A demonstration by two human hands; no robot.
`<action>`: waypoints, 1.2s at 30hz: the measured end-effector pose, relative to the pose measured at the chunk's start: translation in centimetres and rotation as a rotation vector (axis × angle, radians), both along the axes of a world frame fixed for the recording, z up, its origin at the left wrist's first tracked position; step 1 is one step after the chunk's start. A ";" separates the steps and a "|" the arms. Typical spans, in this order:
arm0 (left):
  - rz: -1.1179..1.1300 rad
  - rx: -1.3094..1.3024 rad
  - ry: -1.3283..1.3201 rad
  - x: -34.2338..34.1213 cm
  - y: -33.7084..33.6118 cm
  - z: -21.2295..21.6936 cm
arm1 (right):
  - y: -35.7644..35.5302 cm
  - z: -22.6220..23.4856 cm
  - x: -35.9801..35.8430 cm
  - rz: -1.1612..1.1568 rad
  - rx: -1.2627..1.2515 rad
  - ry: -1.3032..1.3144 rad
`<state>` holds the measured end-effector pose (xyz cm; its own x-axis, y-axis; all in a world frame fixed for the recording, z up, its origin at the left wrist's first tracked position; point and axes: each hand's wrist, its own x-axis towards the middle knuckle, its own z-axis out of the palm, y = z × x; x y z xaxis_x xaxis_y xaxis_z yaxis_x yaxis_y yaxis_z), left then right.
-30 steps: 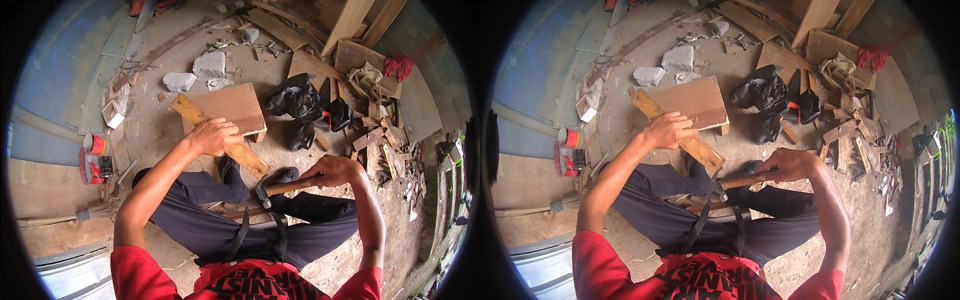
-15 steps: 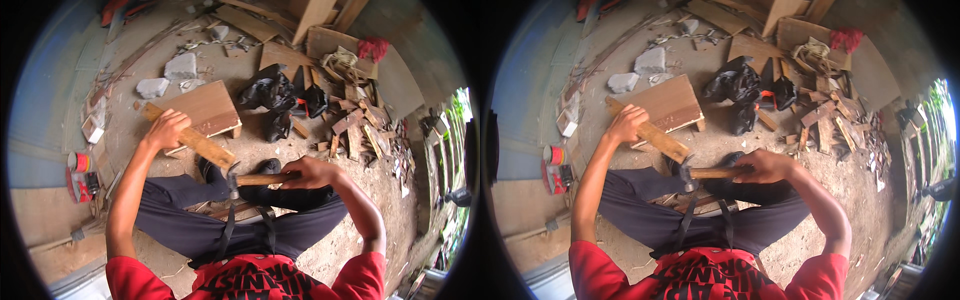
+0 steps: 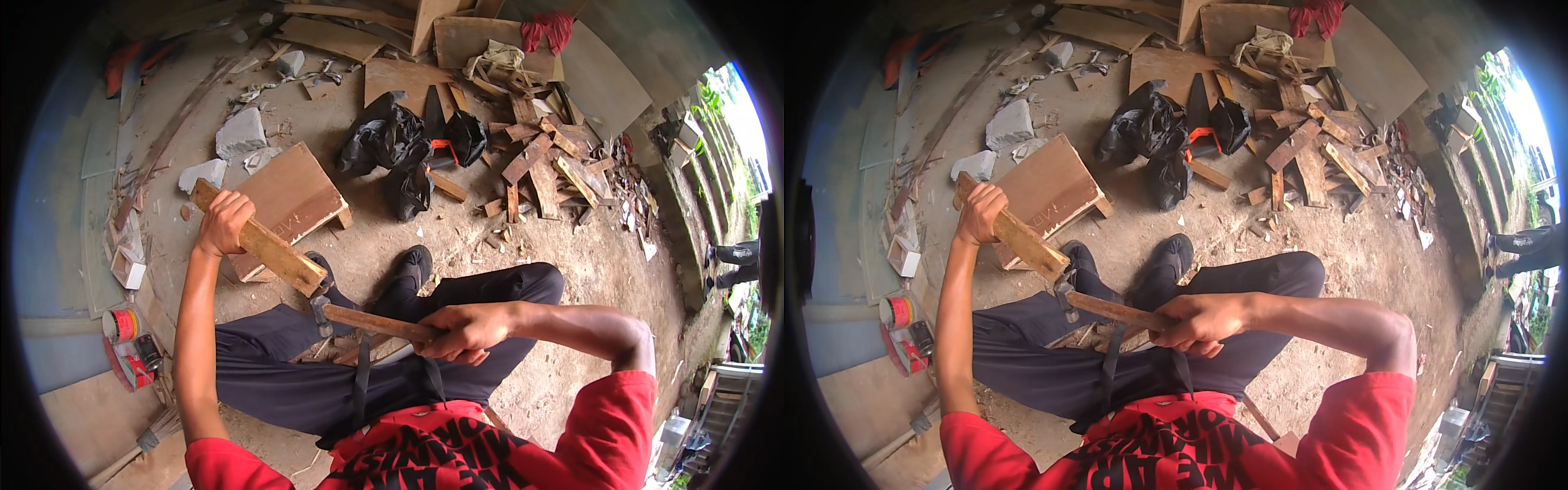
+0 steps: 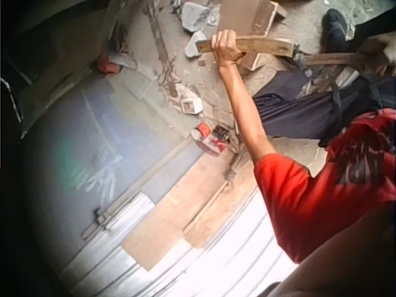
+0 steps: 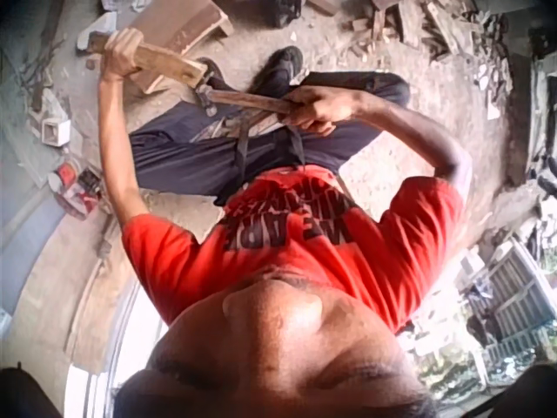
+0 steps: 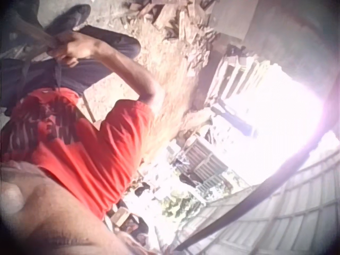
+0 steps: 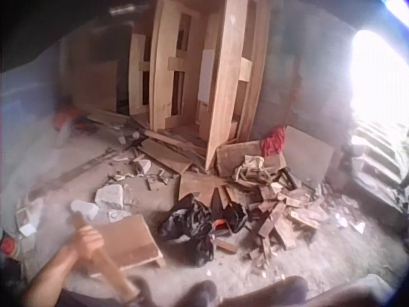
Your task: The person sits on the floor and uses a hammer to repeatedly strike and break a piece of wood placed on a cardboard box. The person adjusts the wood and continues hammering until it is broken into smaller pieces.
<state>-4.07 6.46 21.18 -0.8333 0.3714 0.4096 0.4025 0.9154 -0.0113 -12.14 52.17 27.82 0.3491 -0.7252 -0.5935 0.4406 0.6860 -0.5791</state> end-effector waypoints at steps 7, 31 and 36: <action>-0.012 0.038 0.041 -1.1 0.6 -2.1 | 1.1 -1.6 1.5 -0.102 0.017 -0.144; 0.300 0.169 -0.005 1.9 -0.8 -4.3 | -1.3 -1.1 -1.0 -0.315 -0.122 0.491; 0.225 0.147 0.027 2.2 -1.4 -4.5 | -1.2 -0.4 0.8 -0.312 -0.063 0.263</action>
<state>-1.85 5.04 16.68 -0.8760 0.1131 0.4689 0.1904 0.9742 0.1208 -11.34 50.96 27.46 -0.0510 -0.8102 -0.5839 0.4528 0.5023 -0.7367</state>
